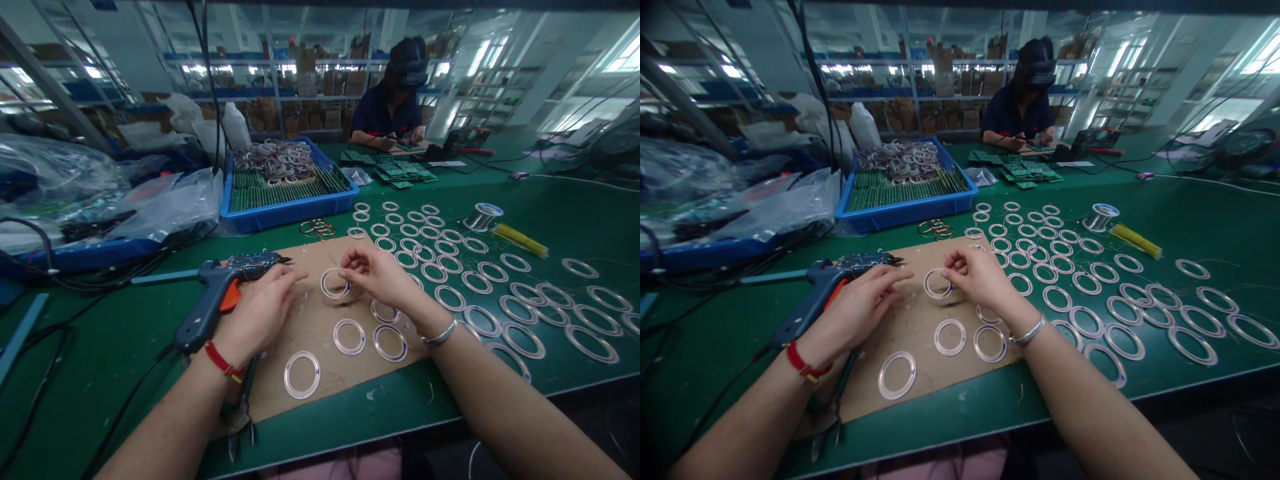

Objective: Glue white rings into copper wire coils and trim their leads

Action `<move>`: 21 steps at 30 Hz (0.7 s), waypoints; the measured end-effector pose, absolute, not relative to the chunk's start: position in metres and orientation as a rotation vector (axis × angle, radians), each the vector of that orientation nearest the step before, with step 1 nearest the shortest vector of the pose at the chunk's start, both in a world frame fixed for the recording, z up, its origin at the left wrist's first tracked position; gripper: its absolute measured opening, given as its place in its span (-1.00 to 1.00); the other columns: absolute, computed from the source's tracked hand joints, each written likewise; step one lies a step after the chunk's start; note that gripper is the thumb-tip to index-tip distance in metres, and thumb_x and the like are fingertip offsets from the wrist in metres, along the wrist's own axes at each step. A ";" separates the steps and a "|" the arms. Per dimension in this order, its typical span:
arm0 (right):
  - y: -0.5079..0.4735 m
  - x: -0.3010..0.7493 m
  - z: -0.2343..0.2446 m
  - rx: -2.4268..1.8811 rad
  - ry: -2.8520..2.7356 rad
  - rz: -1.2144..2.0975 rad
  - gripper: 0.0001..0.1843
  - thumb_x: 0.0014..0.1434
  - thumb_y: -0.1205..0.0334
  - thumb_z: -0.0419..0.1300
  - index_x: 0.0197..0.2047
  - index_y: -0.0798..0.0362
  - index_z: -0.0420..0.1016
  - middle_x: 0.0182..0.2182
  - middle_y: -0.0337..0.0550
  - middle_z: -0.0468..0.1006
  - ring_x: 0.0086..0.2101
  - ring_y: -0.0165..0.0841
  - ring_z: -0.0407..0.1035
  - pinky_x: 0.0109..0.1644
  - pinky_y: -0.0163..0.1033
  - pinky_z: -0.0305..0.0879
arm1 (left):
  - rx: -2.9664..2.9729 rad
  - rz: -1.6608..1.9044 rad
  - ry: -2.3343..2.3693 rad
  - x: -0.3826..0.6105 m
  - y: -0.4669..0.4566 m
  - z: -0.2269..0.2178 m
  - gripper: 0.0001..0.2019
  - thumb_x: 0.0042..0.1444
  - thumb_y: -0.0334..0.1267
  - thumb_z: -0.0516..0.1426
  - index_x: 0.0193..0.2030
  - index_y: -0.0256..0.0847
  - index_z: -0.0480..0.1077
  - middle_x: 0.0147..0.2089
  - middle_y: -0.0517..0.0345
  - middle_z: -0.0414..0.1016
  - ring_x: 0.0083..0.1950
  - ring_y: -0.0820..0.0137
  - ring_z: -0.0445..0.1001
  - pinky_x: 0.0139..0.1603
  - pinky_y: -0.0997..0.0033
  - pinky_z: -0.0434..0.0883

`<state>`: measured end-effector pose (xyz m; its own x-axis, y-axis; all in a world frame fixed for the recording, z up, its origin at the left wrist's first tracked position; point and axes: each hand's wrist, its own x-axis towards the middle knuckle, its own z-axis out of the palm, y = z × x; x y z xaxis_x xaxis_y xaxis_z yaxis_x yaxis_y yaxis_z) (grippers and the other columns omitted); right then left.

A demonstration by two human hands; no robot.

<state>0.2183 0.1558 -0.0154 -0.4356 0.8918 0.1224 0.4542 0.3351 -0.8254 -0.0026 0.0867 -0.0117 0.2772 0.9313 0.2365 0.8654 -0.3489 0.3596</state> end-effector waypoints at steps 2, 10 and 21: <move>0.155 0.216 -0.014 -1.118 -1.916 1.113 -0.76 0.06 0.22 0.24 -0.26 0.19 0.34 -0.42 -0.17 0.43 -0.44 -0.48 0.32 -0.37 -0.35 0.28 | 2.350 0.724 1.636 -0.003 0.086 -0.012 -0.81 0.20 -0.36 0.03 -0.13 -0.17 0.44 -0.13 0.16 0.47 -0.12 0.42 0.42 -0.11 0.45 0.28; 0.151 0.210 -0.015 -0.952 -1.765 1.327 -0.71 -0.03 0.19 0.31 -0.32 0.19 0.34 -0.46 -0.19 0.42 -0.46 -0.50 0.34 -0.39 -0.39 0.28 | 1.960 0.980 1.524 0.015 0.081 -0.011 -0.63 0.09 -0.07 0.19 -0.02 -0.20 0.37 -0.21 0.14 0.47 -0.28 0.45 0.46 -0.31 0.49 0.40; 0.143 0.204 -0.013 -0.839 -1.539 1.637 -0.39 0.04 -0.17 0.23 -0.02 0.15 0.36 -0.21 -0.03 0.50 -0.26 -0.43 0.45 -0.16 -0.32 0.41 | 1.213 1.219 1.172 0.027 0.087 -0.019 -0.59 -0.03 -0.28 0.25 -0.07 -0.30 0.21 -0.34 0.12 0.49 -0.39 0.47 0.50 -0.36 0.50 0.48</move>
<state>0.2039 0.1428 -0.0127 -0.5241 0.8514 0.0196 -0.0723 -0.0215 -0.9972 0.0272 0.0874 -0.0191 0.0175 0.9997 0.0166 -0.0225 -0.0162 0.9996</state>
